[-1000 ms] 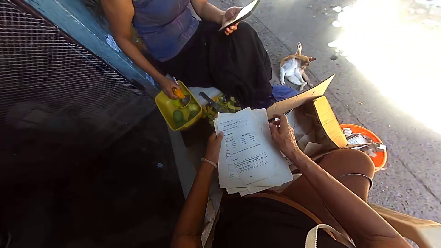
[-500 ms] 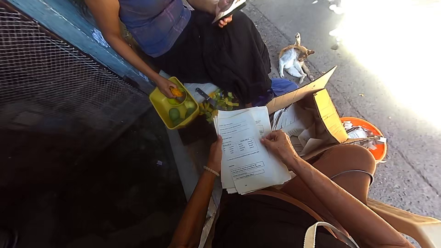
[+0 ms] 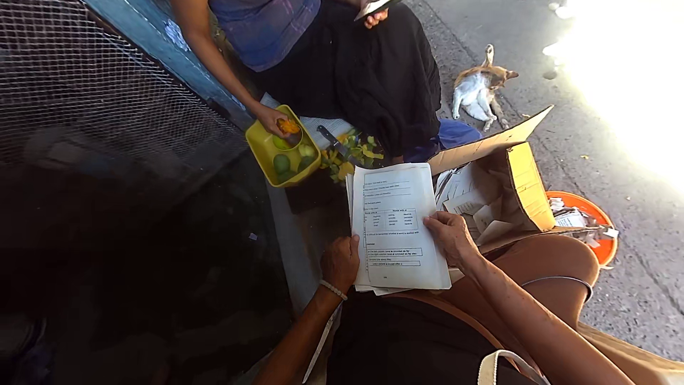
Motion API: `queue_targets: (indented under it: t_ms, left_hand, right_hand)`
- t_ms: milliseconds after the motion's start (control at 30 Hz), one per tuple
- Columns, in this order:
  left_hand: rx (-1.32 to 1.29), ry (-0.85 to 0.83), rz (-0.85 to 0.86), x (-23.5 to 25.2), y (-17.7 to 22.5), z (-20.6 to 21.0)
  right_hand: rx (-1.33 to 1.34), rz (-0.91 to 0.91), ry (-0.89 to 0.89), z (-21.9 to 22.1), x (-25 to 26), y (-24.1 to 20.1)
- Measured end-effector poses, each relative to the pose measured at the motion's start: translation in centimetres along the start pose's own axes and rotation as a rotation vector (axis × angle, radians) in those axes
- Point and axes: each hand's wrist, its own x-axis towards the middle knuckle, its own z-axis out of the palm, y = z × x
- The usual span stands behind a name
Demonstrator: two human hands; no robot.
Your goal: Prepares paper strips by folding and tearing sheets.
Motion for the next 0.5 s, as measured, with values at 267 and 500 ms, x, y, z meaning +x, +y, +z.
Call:
queue_targets:
  t_ms: [267, 500]
  left_hand:
    - [0.163, -0.425, -0.205, -1.6, 1.9, -2.3]
    - [-0.470, -0.253, -0.304, 2.3, -1.8, -1.0]
  right_hand:
    - [-0.084, -0.022, 0.044, 0.2, -0.3, -0.2]
    - [0.028, 0.031, 0.000, -0.1, 2.0, -0.3]
